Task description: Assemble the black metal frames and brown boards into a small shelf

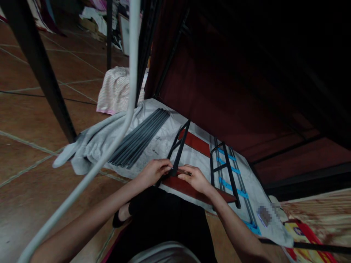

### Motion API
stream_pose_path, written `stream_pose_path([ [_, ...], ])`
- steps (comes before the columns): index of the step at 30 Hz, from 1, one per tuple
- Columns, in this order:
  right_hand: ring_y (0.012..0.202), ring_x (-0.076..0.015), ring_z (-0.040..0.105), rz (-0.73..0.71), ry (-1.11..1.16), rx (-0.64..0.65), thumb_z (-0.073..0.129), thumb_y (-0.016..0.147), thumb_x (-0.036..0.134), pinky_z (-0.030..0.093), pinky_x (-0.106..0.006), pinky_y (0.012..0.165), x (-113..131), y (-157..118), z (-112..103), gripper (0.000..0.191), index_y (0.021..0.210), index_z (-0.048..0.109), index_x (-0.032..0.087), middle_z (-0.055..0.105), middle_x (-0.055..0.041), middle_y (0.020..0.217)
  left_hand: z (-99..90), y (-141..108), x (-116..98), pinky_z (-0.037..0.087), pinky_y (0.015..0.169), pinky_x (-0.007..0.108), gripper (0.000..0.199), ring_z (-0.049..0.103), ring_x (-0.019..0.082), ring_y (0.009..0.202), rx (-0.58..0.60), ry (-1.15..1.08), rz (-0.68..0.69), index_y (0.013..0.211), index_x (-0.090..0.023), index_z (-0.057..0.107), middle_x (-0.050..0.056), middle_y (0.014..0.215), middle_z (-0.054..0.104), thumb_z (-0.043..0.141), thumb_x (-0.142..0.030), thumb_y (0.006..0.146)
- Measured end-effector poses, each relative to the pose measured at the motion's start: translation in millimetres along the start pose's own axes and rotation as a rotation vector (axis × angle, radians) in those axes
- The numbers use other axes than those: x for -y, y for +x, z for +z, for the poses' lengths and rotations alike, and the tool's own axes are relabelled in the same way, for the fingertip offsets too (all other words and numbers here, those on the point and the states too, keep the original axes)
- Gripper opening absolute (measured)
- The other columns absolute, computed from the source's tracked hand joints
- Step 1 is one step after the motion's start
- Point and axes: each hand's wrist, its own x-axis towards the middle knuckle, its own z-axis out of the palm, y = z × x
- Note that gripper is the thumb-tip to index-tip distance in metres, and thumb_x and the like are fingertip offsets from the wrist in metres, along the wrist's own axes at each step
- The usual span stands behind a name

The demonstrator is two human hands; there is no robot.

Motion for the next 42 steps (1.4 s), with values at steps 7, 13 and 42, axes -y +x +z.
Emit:
stream_pose_path([
  [7,0.094,-0.019,0.064,-0.038,-0.022,0.025,0.06,0.095,0.034,0.049,-0.031,0.085,5,-2,-3,0.026,0.116,0.07,0.022,0.069,-0.0056,0.101,-0.5,-3,-2,0.043,0.073,0.024,0.022,0.063,0.017,0.08,-0.026,0.025,0.061,0.087,-0.02,0.07,0.003,0.083,0.07,0.05,-0.026,0.092],
  [13,0.092,-0.0188,0.064,-0.016,-0.019,0.007,0.062,0.093,0.031,0.05,-0.032,0.086,9,-5,-3,0.023,0.113,0.071,0.023,0.07,-0.0045,0.101,3.9,-4,-4,0.042,0.069,0.024,0.021,0.063,0.017,0.078,-0.044,0.034,0.019,0.087,-0.02,0.07,0.003,0.083,0.07,0.051,-0.028,0.091],
  [42,0.125,-0.0223,0.059,-0.025,-0.035,-0.052,0.058,0.092,0.02,0.046,-0.042,0.108,13,-7,4,0.055,0.144,0.049,0.033,0.062,-0.0017,0.138,16.0,2,0,0.048,0.058,0.024,0.033,0.06,0.011,0.057,-0.067,-0.42,-0.292,0.087,-0.016,0.063,-0.002,0.067,0.064,0.071,-0.045,0.076],
])
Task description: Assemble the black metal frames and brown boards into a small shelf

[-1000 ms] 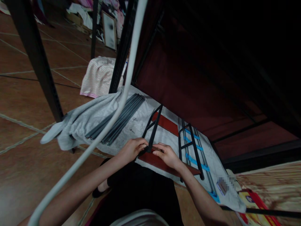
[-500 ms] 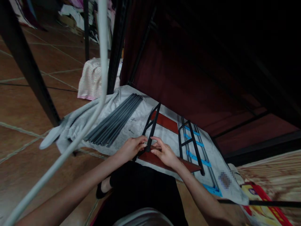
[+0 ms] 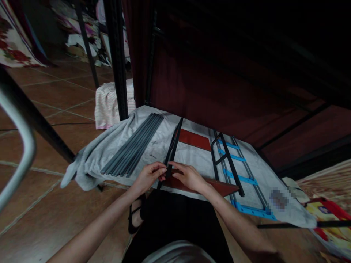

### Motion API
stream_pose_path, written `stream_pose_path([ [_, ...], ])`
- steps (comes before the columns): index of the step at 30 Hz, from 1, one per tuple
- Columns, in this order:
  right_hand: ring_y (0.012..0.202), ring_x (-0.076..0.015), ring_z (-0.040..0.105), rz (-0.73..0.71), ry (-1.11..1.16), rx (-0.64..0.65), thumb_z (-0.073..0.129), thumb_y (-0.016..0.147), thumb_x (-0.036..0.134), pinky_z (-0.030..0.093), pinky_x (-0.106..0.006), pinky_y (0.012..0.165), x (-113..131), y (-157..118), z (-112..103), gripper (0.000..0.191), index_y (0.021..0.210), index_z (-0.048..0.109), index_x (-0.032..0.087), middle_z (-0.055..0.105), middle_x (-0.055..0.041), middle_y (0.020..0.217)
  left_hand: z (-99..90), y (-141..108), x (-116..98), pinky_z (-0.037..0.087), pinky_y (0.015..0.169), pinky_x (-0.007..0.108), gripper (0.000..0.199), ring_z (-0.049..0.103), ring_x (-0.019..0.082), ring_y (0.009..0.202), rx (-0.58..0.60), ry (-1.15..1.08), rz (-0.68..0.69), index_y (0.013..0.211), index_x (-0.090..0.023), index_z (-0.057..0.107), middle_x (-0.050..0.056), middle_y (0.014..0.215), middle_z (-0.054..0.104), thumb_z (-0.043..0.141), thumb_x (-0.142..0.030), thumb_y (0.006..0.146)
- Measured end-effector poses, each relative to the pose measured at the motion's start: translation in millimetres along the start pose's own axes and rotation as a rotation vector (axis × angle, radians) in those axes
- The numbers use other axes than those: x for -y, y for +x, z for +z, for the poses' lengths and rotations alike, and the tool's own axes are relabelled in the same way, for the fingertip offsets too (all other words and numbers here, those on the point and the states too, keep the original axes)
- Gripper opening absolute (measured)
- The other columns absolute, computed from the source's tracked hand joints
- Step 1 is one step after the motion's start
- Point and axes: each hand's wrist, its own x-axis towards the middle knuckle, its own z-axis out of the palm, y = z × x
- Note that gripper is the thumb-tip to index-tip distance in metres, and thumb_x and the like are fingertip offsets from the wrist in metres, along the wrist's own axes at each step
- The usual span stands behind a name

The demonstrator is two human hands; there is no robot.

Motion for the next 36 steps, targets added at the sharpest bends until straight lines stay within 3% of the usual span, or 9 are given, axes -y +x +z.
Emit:
stream_pose_path([
  [9,0.126,-0.0216,0.059,-0.036,-0.004,0.007,0.058,0.092,0.022,0.046,-0.037,0.107,0,-1,-3,0.054,0.145,0.048,0.03,0.06,-0.0028,0.14,-4.6,9,-6,0.047,0.051,0.023,0.044,0.058,0.011,0.048,0.068,-0.055,-0.074,0.083,-0.018,0.052,-0.004,0.059,0.064,0.081,-0.048,0.067],
  [16,0.131,-0.0211,0.055,-0.055,-0.051,0.049,0.055,0.094,0.024,0.043,-0.036,0.11,0,0,-7,0.054,0.147,0.046,0.027,0.058,-0.0037,0.143,-5.4,7,-12,0.046,0.054,0.022,0.041,0.056,0.009,0.053,-0.006,0.06,-0.04,0.079,-0.016,0.058,-0.004,0.061,0.064,0.083,-0.044,0.064],
  [23,0.13,-0.0219,0.055,-0.078,-0.057,0.06,0.053,0.094,0.022,0.043,-0.037,0.11,-7,5,-5,0.053,0.147,0.047,0.026,0.057,-0.004,0.144,-6.4,6,-5,0.041,0.057,0.022,0.032,0.052,0.008,0.057,-0.036,0.092,-0.028,0.079,-0.015,0.064,-0.004,0.061,0.059,0.079,-0.042,0.07],
  [27,0.131,-0.0228,0.054,-0.099,-0.009,0.053,0.054,0.092,0.022,0.042,-0.038,0.111,-10,6,-5,0.053,0.145,0.049,0.025,0.057,-0.0054,0.144,-7.9,8,-8,0.042,0.06,0.022,0.033,0.053,0.01,0.062,0.01,0.104,-0.023,0.08,-0.015,0.065,-0.003,0.065,0.061,0.081,-0.041,0.067],
  [32,0.112,-0.0221,0.066,-0.013,0.098,0.053,0.06,0.089,0.022,0.05,-0.037,0.098,-13,7,-2,0.064,0.149,0.039,0.027,0.069,-0.0046,0.125,-7.1,8,-13,0.042,0.061,0.022,0.032,0.055,0.01,0.064,0.032,0.071,-0.045,0.08,-0.015,0.064,-0.002,0.068,0.063,0.082,-0.038,0.067],
  [36,0.105,-0.0199,0.067,-0.005,0.104,0.026,0.059,0.089,0.02,0.05,-0.034,0.094,-11,6,-1,0.059,0.145,0.042,0.027,0.069,-0.0039,0.12,-7.6,7,-11,0.046,0.066,0.025,0.045,0.06,0.012,0.07,0.036,0.002,-0.072,0.096,-0.016,0.066,0.0,0.077,0.067,0.085,-0.039,0.063],
])
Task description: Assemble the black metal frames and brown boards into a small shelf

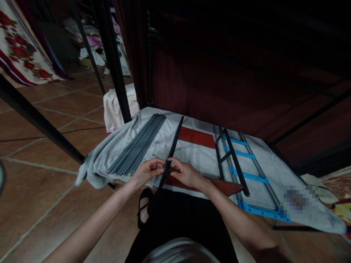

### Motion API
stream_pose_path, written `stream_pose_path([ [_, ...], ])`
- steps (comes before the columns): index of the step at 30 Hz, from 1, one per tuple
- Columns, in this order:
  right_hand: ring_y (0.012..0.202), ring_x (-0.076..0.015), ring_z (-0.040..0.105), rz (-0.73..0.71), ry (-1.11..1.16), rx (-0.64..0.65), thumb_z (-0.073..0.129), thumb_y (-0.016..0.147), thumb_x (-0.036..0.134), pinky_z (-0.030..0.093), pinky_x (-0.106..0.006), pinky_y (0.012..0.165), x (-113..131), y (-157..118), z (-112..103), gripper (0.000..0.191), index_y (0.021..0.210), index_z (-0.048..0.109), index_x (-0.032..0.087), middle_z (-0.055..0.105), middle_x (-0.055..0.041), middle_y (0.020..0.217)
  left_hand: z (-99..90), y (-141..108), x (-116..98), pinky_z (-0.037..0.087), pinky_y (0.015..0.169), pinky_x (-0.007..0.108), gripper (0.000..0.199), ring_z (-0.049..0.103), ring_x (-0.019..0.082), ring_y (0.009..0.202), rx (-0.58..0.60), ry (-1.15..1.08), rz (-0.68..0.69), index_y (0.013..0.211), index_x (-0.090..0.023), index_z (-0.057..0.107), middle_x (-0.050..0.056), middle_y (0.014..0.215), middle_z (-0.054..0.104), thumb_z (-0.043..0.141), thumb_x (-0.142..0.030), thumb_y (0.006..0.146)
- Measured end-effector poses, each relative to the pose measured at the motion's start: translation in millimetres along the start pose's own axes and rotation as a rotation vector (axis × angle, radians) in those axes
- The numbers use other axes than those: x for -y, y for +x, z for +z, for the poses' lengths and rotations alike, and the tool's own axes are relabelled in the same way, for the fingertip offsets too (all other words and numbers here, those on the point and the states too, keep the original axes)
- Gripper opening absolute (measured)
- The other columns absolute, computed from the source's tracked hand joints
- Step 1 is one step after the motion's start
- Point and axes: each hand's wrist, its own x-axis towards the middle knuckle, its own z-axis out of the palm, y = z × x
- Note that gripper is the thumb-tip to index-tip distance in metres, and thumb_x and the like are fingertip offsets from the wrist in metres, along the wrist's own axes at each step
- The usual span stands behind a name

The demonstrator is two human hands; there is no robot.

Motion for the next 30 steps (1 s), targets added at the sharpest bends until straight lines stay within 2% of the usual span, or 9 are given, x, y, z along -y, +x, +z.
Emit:
stream_pose_path([
  [2,0.106,-0.0201,0.067,-0.013,-0.004,0.007,0.058,0.089,0.02,0.05,-0.034,0.094,2,0,-1,0.056,0.143,0.046,0.028,0.068,-0.0042,0.122,-0.1,-1,2,0.047,0.066,0.025,0.044,0.059,0.012,0.068,-0.027,0.004,-0.018,0.095,-0.016,0.066,-0.001,0.077,0.067,0.084,-0.042,0.064],
  [5,0.105,-0.0201,0.068,-0.006,0.021,0.014,0.059,0.088,0.02,0.05,-0.034,0.092,2,0,-2,0.056,0.143,0.046,0.027,0.069,-0.0049,0.121,0.7,0,3,0.045,0.061,0.024,0.038,0.054,0.01,0.06,-0.075,0.052,-0.026,0.083,-0.015,0.066,-0.002,0.069,0.063,0.08,-0.047,0.067],
  [9,0.102,-0.0193,0.068,0.063,0.026,-0.007,0.062,0.087,0.022,0.05,-0.032,0.089,1,-2,-2,0.058,0.142,0.044,0.026,0.071,-0.0037,0.115,2.3,0,2,0.043,0.06,0.024,0.037,0.053,0.01,0.06,-0.066,0.054,0.02,0.081,-0.015,0.067,-0.002,0.068,0.063,0.082,-0.045,0.064],
  [12,0.096,-0.0197,0.069,0.124,-0.049,-0.022,0.063,0.088,0.029,0.049,-0.031,0.084,3,-4,-3,0.036,0.123,0.059,0.025,0.073,-0.0023,0.104,3.7,0,3,0.043,0.062,0.024,0.031,0.054,0.011,0.064,-0.067,0.025,0.064,0.079,-0.016,0.066,-0.002,0.068,0.063,0.08,-0.041,0.065],
  [15,0.093,-0.0183,0.068,0.084,-0.066,-0.002,0.059,0.09,0.027,0.048,-0.029,0.081,6,-3,-4,0.015,0.103,0.067,0.025,0.074,-0.0005,0.098,4.5,-1,4,0.043,0.066,0.023,0.023,0.056,0.011,0.068,-0.081,0.045,0.106,0.077,-0.016,0.066,-0.001,0.07,0.063,0.078,-0.034,0.068],
  [20,0.092,-0.0185,0.07,0.084,0.028,-0.001,0.062,0.086,0.024,0.05,-0.029,0.081,0,4,-2,0.019,0.103,0.069,0.022,0.075,-0.0024,0.1,1.9,0,6,0.043,0.067,0.023,0.019,0.056,0.011,0.07,-0.052,0.085,0.129,0.075,-0.016,0.066,-0.001,0.072,0.063,0.077,-0.029,0.068],
  [23,0.093,-0.0189,0.07,0.074,0.064,-0.015,0.065,0.084,0.024,0.052,-0.03,0.083,-7,5,0,0.02,0.103,0.07,0.021,0.075,-0.0034,0.101,-0.1,-2,8,0.046,0.069,0.024,0.034,0.059,0.012,0.075,-0.014,0.012,0.111,0.096,-0.017,0.068,0.0,0.081,0.065,0.08,-0.032,0.067],
  [25,0.094,-0.0189,0.07,0.056,0.049,-0.026,0.064,0.084,0.024,0.052,-0.032,0.085,-9,5,1,0.021,0.104,0.07,0.021,0.074,-0.0037,0.102,-0.1,-3,11,0.048,0.068,0.025,0.043,0.059,0.013,0.073,-0.031,-0.038,0.095,0.103,-0.018,0.067,0.0,0.081,0.064,0.081,-0.036,0.067],
  [30,0.096,-0.0184,0.069,0.073,0.083,-0.006,0.067,0.083,0.023,0.053,-0.032,0.088,-10,4,3,0.023,0.106,0.071,0.022,0.074,-0.0028,0.104,3.7,-1,12,0.044,0.057,0.024,0.03,0.052,0.011,0.057,-0.101,0.022,0.092,0.08,-0.017,0.065,-0.002,0.064,0.059,0.076,-0.043,0.072],
])
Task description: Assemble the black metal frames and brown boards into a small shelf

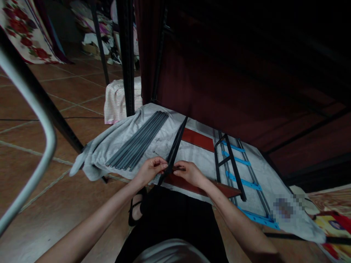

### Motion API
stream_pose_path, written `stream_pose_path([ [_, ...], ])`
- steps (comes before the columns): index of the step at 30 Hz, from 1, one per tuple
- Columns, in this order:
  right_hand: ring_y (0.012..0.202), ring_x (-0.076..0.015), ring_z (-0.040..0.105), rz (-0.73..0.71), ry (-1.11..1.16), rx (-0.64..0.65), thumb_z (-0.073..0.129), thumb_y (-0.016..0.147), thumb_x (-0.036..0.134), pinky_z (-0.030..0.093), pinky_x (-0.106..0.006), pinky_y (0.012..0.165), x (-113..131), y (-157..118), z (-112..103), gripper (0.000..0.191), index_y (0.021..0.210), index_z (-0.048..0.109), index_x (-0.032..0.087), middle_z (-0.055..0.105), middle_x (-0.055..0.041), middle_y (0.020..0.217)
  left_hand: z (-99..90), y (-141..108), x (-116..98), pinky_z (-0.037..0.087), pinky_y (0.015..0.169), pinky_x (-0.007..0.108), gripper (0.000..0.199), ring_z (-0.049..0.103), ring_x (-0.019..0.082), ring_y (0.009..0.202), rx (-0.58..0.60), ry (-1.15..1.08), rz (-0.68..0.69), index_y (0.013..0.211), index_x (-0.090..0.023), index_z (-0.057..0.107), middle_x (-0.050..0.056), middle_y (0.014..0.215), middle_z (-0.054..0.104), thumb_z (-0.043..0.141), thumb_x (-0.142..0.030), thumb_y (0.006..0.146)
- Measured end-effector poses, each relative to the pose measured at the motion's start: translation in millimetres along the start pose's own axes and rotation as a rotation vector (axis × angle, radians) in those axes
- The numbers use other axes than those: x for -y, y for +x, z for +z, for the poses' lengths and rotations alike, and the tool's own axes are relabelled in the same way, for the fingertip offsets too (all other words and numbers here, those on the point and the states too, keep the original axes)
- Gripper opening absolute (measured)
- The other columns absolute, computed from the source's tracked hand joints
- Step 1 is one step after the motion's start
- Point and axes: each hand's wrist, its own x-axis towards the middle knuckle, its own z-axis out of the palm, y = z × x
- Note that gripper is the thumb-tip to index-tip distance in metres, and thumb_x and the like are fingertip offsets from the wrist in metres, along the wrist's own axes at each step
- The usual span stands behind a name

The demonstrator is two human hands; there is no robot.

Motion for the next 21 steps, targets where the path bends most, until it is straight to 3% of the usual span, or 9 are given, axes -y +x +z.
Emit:
stream_pose_path([
  [9,0.094,-0.0182,0.069,0.032,0.125,0.017,0.069,0.082,0.024,0.053,-0.032,0.086,-3.6,0.3,0.7,0.024,0.106,0.071,0.02,0.074,-0.0036,0.101,-2.8,1.7,4.9,0.044,0.07,0.024,0.015,0.058,0.013,0.073,0.044,0.059,0.12,0.081,-0.017,0.066,0.0,0.075,0.065,0.07,-0.03,0.077],
  [14,0.093,-0.0184,0.069,0.049,0.145,0.009,0.069,0.081,0.024,0.053,-0.032,0.086,-2.0,-0.4,0.8,0.024,0.105,0.072,0.02,0.074,-0.0035,0.101,-1.4,-0.3,0.2,0.045,0.066,0.025,0.03,0.057,0.013,0.07,0.055,-0.01,0.057,0.092,-0.017,0.067,0.0,0.077,0.065,0.077,-0.037,0.071],
  [18,0.091,-0.0183,0.07,0.054,0.127,0.013,0.068,0.082,0.026,0.053,-0.031,0.082,-1.2,-1.7,0.8,0.024,0.105,0.07,0.02,0.074,-0.0029,0.097,2.8,-1.2,0.6,0.043,0.061,0.025,0.025,0.054,0.012,0.063,-0.015,0.016,0.06,0.08,-0.017,0.065,-0.001,0.068,0.061,0.073,-0.041,0.074],
  [21,0.088,-0.0175,0.069,0.057,0.116,0.026,0.067,0.083,0.027,0.052,-0.029,0.079,-0.9,-1.6,0.8,0.022,0.104,0.069,0.02,0.074,-0.0018,0.094,2.1,-1.0,0.9,0.045,0.066,0.025,0.02,0.057,0.014,0.069,0.01,0.082,0.12,0.079,-0.017,0.066,0.0,0.071,0.065,0.071,-0.037,0.077],
])
